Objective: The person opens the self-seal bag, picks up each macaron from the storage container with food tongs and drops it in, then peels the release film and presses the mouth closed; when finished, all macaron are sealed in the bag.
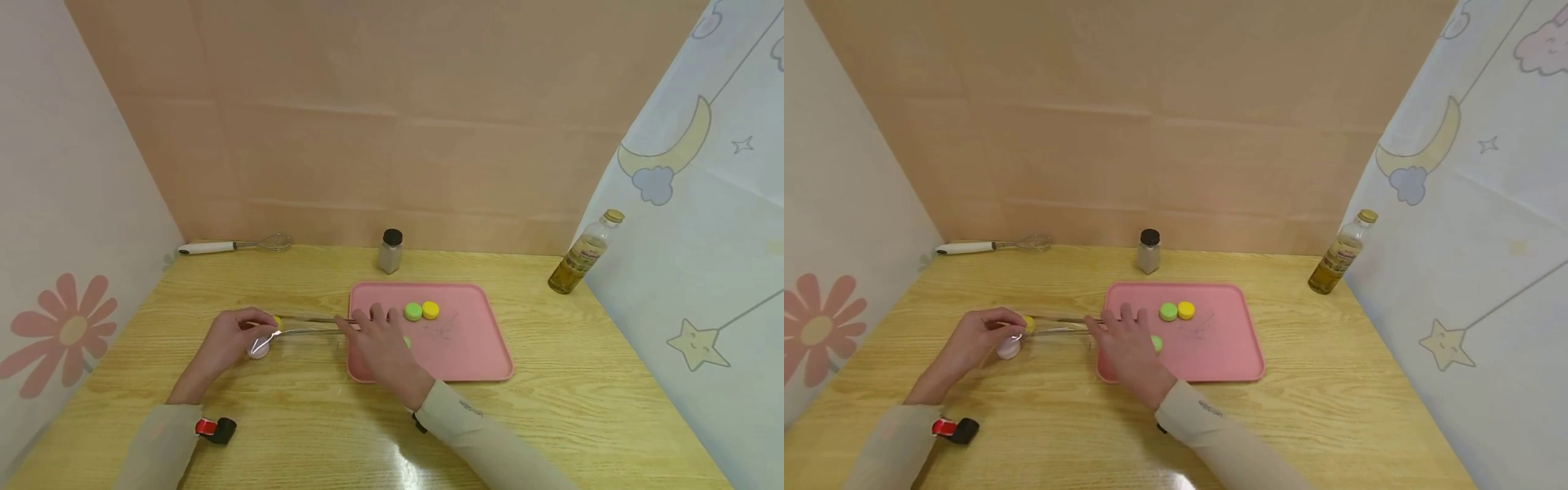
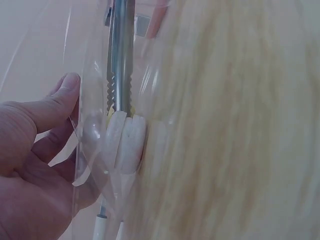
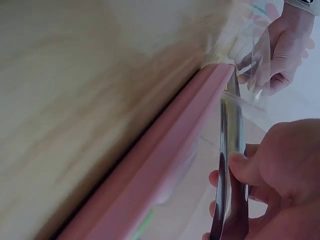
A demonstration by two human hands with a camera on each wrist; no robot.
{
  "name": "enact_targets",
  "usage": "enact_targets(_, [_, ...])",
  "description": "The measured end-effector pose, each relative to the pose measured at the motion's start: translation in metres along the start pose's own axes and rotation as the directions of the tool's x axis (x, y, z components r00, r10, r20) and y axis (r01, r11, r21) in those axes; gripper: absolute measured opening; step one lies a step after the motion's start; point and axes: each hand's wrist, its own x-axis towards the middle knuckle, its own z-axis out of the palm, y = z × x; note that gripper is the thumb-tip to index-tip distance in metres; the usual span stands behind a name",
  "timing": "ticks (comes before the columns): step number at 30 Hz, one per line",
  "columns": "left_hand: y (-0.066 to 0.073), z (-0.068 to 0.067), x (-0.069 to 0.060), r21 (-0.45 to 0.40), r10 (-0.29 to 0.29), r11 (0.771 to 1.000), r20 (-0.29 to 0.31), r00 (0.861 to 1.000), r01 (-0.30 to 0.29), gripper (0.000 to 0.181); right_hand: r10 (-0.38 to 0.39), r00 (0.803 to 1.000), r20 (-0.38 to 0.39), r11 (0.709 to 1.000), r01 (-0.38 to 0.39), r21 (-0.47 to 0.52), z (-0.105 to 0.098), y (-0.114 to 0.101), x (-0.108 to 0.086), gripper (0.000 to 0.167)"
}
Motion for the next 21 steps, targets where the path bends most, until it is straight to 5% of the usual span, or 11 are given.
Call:
enact_targets(9, [-0.0007, 0.0008, -0.0001, -0.005, 0.010, 1.000, 0.004, 1.000, -0.010, 0.013, 0.008, 0.999, 0.048, 1.000, -0.009, 0.010, -0.0040, -0.0084, 0.0037, 0.076])
enact_targets(21, [-0.0004, 0.0000, -0.0002, 0.007, -0.011, 1.000, -0.007, 1.000, 0.011, 0.015, -0.005, 0.998, 0.066, 1.000, 0.006, -0.009, -0.0031, -0.0064, 0.0019, 0.056])
